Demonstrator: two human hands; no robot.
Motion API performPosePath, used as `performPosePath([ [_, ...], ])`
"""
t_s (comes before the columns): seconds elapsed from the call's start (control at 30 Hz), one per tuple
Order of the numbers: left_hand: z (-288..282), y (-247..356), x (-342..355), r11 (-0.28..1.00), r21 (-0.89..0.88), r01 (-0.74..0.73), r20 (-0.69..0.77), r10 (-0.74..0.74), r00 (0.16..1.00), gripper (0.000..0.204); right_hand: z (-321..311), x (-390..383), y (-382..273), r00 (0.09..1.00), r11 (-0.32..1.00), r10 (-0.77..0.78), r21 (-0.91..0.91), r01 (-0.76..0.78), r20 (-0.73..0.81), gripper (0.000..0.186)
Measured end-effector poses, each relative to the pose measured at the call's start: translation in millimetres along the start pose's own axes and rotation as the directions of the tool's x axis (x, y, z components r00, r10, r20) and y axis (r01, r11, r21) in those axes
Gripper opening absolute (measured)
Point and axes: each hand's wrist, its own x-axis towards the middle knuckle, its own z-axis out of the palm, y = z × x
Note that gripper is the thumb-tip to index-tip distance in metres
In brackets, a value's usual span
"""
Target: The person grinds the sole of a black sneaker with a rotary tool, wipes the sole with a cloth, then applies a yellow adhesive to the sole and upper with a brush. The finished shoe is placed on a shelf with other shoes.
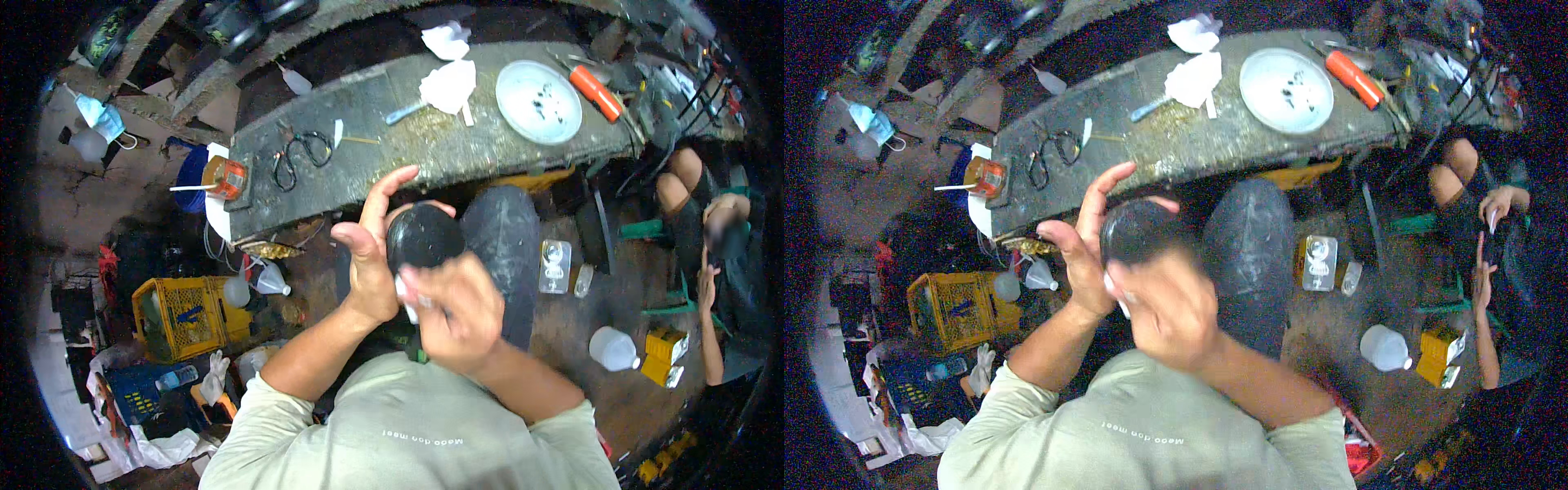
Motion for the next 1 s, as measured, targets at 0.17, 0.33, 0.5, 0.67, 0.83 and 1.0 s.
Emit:
performPosePath([
  [0.17,-6,1,-1,0.999,0.031,-0.015,0.004,0.015,1.0,0.132,5,2,-5,0.986,0.988,0.154,-0.008,-0.154,0.061,0.026],
  [0.33,-11,3,-8,0.999,0.035,-0.033,-0.059,0.035,0.998,0.136,8,4,-6,0.999,0.999,0.026,0.047,-0.027,0.031,0.021],
  [0.5,-14,5,-11,0.998,0.056,-0.014,-0.048,0.017,0.999,0.138,9,6,-9,0.998,1.0,0.023,0.002,-0.023,0.058,0.018],
  [0.67,-15,2,-15,0.982,0.183,-0.047,0.054,0.038,0.998,0.139,9,7,-8,0.991,0.994,0.097,-0.067,-0.091,0.09,0.018],
  [0.83,-19,2,-18,1.0,0.024,-0.007,-0.092,0.009,0.996,0.142,9,5,-4,0.997,0.998,-0.059,0.021,0.058,0.041,0.02],
  [1.0,-20,9,-22,0.996,0.083,-0.011,-0.159,0.025,0.987,0.142,13,10,8,0.996,0.998,-0.064,-0.018,0.065,0.056,0.018],
])
